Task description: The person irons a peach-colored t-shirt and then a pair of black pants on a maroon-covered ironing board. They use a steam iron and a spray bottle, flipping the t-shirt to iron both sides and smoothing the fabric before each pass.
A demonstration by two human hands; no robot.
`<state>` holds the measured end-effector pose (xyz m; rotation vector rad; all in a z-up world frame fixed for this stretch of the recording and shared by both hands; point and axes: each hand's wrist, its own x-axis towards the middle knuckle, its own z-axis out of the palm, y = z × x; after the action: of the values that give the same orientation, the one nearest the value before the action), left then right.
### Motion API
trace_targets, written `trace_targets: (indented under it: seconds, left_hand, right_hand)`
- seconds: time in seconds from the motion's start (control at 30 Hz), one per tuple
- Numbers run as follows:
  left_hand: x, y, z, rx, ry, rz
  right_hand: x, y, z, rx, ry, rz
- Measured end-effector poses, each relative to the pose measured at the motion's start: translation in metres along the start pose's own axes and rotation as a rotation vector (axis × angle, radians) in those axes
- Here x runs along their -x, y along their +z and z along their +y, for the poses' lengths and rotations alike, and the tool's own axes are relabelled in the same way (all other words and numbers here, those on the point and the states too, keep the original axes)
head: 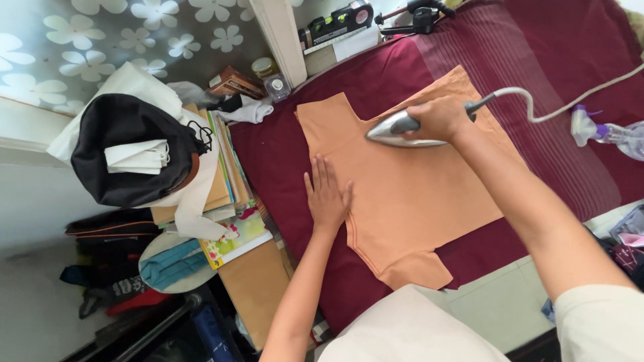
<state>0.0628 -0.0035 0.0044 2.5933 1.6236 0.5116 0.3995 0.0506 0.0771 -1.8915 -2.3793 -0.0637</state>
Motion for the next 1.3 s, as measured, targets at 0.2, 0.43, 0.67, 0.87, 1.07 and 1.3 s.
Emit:
trace_targets:
  seconds: [0.2,0.43,0.67,0.87,1.07,1.3]
  left_hand:
    - [0.010,-0.002,0.000,0.039,-0.038,0.011]
    - [0.009,0.002,-0.001,0.077,-0.034,0.062]
    - [0.018,0.014,-0.011,0.114,-0.068,0.034]
    - [0.003,0.027,0.023,0.101,-0.324,0.045]
    - [0.013,0.035,0.102,-0.039,-0.279,0.014]
    - [0.021,0.029,0.101,-0.022,-0.300,-0.019]
  right_hand:
    - [-0.016,-0.005,0.012,-0.010,-0.068,0.065]
    - [-0.034,-0.011,0.011,0.062,0.015,-0.180]
    - [0.002,-0.029,-0.041,-0.106,-0.022,-0.457]
    - [0.081,0.004,-0.067,-0.260,-0.020,-0.302]
    - [0.106,-0.022,0.118,-0.145,-0.078,0.042]
    - [0.113,-0.010,0.137,-0.148,-0.148,-0.167]
